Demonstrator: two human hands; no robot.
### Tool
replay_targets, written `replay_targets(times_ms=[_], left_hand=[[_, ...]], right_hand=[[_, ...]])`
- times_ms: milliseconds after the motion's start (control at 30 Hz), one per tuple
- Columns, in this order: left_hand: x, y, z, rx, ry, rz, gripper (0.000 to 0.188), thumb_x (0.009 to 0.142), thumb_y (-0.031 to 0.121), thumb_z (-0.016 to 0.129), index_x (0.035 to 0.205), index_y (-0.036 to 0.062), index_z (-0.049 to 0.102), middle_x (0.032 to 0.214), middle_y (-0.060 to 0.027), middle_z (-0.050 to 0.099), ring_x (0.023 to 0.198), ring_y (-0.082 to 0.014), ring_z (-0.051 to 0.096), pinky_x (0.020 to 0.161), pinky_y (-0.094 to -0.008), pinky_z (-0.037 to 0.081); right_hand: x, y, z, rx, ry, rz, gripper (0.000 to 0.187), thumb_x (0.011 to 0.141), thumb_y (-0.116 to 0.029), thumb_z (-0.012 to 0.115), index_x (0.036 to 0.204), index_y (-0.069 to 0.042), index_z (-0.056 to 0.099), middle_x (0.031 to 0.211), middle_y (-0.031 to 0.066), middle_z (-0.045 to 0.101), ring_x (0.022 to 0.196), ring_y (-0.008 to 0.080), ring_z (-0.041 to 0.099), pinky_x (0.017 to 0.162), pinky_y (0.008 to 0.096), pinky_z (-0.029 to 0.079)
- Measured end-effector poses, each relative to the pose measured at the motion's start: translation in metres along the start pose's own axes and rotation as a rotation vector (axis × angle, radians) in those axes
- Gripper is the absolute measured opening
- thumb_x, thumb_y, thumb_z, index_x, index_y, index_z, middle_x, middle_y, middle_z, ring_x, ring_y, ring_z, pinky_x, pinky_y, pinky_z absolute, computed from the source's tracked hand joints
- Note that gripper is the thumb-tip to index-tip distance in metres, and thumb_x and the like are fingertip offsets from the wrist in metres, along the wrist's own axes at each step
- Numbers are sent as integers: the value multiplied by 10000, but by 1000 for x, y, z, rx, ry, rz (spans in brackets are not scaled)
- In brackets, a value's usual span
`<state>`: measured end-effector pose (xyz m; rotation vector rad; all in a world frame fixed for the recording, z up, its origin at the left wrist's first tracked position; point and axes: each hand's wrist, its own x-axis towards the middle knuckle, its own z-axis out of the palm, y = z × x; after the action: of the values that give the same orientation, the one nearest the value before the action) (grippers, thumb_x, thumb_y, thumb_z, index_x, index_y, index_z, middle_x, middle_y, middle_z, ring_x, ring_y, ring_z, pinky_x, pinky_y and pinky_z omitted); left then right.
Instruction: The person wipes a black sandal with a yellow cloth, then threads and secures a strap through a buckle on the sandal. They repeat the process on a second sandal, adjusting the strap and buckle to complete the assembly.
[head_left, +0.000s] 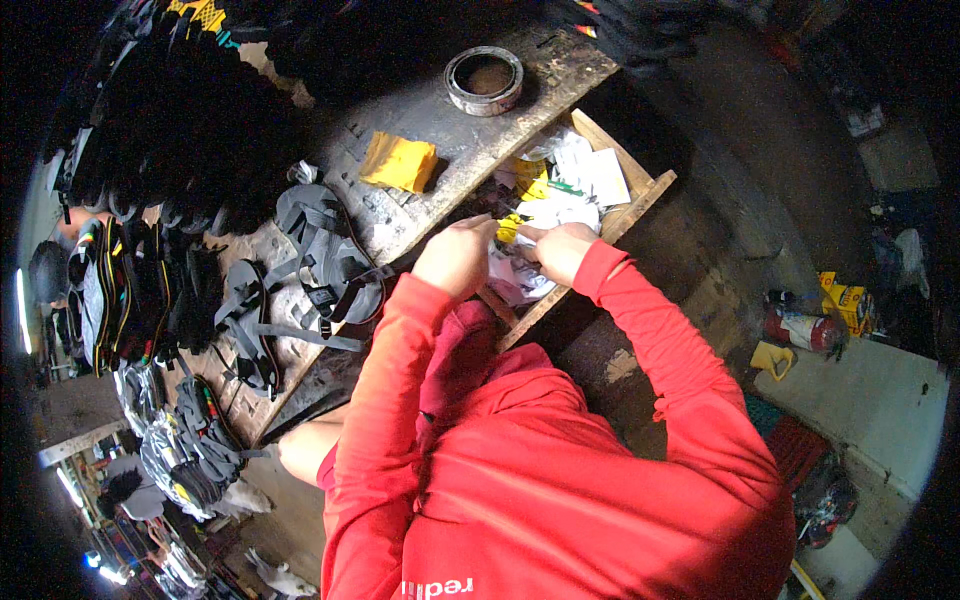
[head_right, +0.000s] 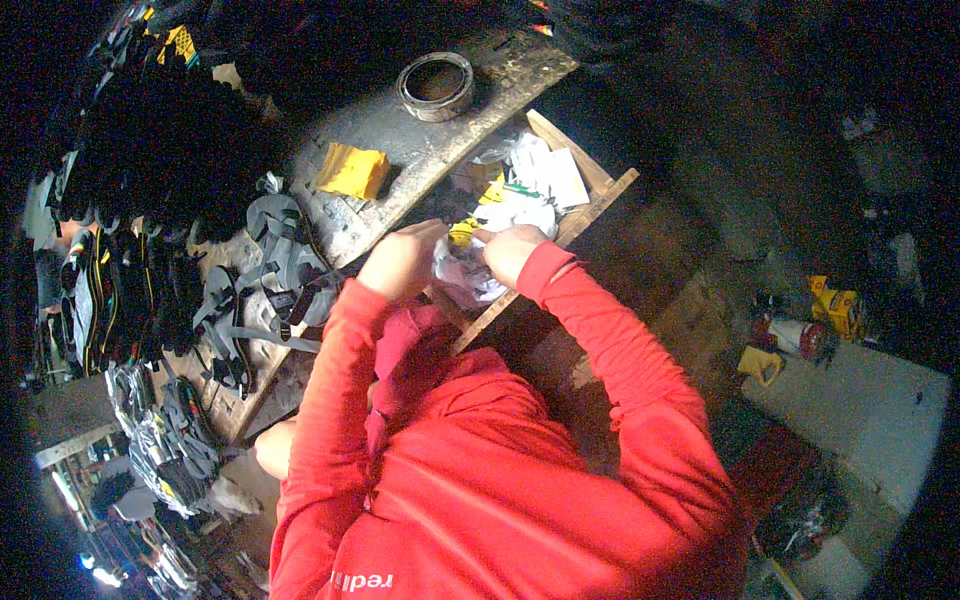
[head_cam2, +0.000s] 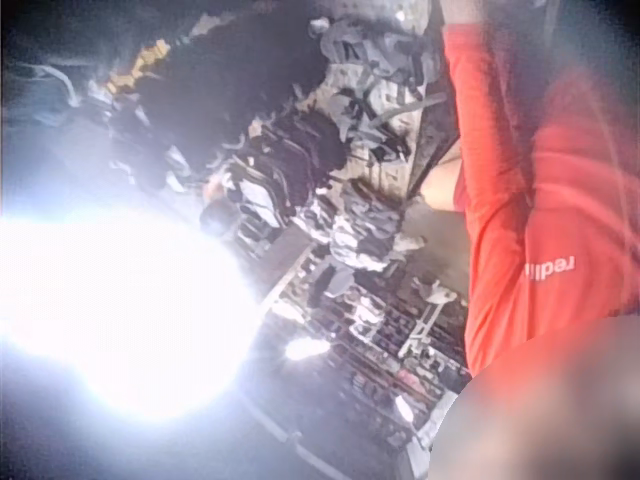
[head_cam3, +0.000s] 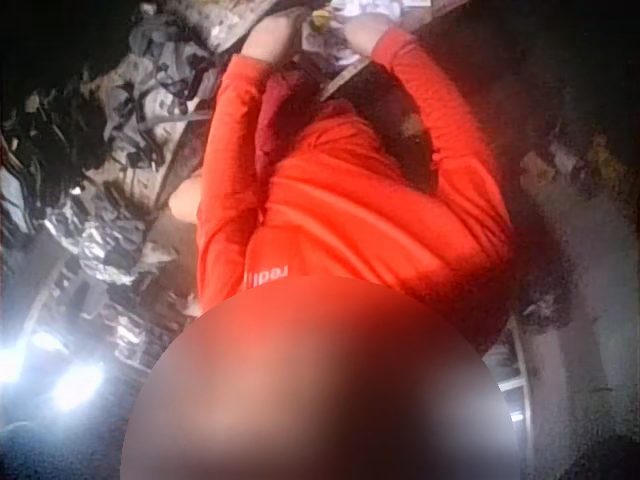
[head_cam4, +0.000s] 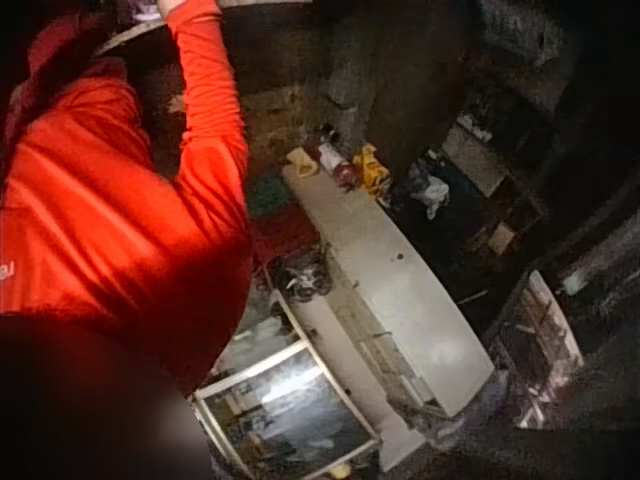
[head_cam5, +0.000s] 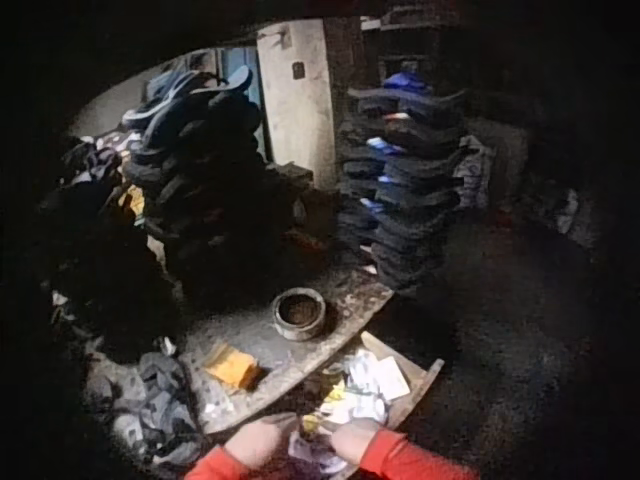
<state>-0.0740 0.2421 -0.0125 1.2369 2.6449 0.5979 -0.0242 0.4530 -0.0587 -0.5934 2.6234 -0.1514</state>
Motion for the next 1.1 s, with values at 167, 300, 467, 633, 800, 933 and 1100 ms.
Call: replay_targets(times_ms=[167, 300, 467, 633, 800, 933, 1100], left_hand=[[-15, 33, 65, 361, -259, -151, 515, 941, 253, 442, 1345, -60, 506, 1385, -243, 550, 1281, -344, 555, 1123, -465, 341], [-24, 35, 81, 324, -172, -75, 597, 925, 265, 481, 1406, -86, 436, 1417, -258, 519, 1317, -346, 526, 1130, -456, 350], [-18, 22, 42, -77, -284, 119, 430, 801, 164, 630, 1182, -28, 584, 1168, -255, 653, 1125, -361, 637, 995, -441, 484], [-15, 6, 12, -262, -324, -42, 186, 761, 92, 665, 935, 68, 723, 919, -171, 700, 867, -345, 699, 773, -428, 557], [30, -2, 42, 239, -215, -263, 161, 814, 93, 611, 885, 8, 729, 932, -223, 707, 881, -371, 714, 764, -446, 589], [55, -12, 55, 309, -239, -383, 181, 847, 113, 602, 858, 39, 767, 882, -219, 727, 841, -335, 734, 738, -420, 596], [63, -17, 56, 245, -207, -373, 174, 843, 94, 600, 843, 19, 756, 871, -240, 713, 827, -348, 730, 732, -431, 594]], right_hand=[[-32, 19, -32, 151, -9, 89, 232, 904, -172, 609, 1076, -79, 736, 1291, 129, 641, 948, 334, 701, 859, 439, 554], [-17, 21, -46, 656, 466, -11, 269, 928, -131, 601, 1169, -64, 701, 1154, 184, 693, 952, 352, 691, 862, 419, 554], [45, -11, -14, 207, 106, -58, 324, 941, -213, 556, 1242, -178, 671, 1334, 140, 612, 1002, 327, 682, 854, 434, 555], [14, 1, 8, 28, 115, -6, 308, 916, -245, 556, 1153, -112, 702, 1286, 98, 650, 957, 299, 703, 817, 452, 559], [-4, 13, -9, 94, 6, 88, 323, 916, -267, 549, 1153, -109, 701, 945, 164, 725, 831, 356, 705, 762, 495, 552], [-5, 15, -9, 191, 107, 152, 323, 898, -283, 567, 1126, -98, 701, 841, 195, 709, 789, 370, 701, 735, 508, 552], [-3, 25, 1, 315, 207, 173, 279, 903, -290, 596, 992, -55, 718, 816, 192, 699, 777, 391, 690, 709, 496, 545]])
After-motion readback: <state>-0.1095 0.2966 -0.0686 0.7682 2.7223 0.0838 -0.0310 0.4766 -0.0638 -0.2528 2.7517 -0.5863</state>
